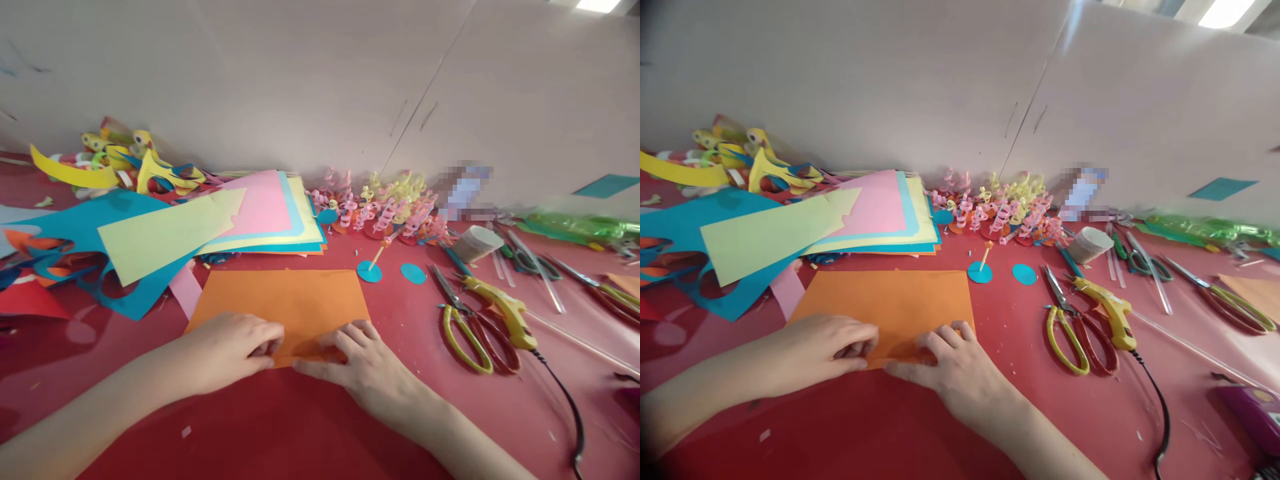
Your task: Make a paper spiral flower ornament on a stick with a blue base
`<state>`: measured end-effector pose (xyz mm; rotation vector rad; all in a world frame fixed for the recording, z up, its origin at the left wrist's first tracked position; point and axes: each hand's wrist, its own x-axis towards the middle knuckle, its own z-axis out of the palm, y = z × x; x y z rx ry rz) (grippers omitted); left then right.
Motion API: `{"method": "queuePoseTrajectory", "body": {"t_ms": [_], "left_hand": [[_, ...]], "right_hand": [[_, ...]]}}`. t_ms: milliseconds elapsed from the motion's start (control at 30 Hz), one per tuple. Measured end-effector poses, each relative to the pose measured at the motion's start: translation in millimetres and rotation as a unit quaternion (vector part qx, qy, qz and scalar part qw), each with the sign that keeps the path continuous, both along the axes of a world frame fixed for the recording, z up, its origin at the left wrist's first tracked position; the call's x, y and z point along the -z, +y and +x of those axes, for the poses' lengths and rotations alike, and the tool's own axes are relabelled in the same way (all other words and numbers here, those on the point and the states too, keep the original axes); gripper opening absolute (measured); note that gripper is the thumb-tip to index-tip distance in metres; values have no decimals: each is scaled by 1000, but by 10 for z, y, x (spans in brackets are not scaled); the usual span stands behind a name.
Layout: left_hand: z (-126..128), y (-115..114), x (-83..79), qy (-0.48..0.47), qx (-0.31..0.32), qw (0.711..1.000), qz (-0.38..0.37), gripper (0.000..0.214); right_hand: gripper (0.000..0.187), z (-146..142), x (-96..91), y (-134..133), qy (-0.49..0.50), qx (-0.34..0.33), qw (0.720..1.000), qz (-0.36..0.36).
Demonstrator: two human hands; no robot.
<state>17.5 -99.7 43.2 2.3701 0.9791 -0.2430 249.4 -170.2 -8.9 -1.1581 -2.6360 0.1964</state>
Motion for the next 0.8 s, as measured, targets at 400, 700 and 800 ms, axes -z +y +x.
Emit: {"method": "queuePoseTrajectory", "body": {"t_ms": [400,700,800], "left_hand": [[-157,90,-137,38,-8,996,-81,7],[-234,159,-292,110,-1,987,-114,15],[-269,171,-277,117,14,987,-108,16]], "right_hand": [[60,-25,22,19,8,7,1000,-27],[62,-12,43,15,1,7,1000,-22],[61,-8,57,14,-2,7,1000,-18]]}}
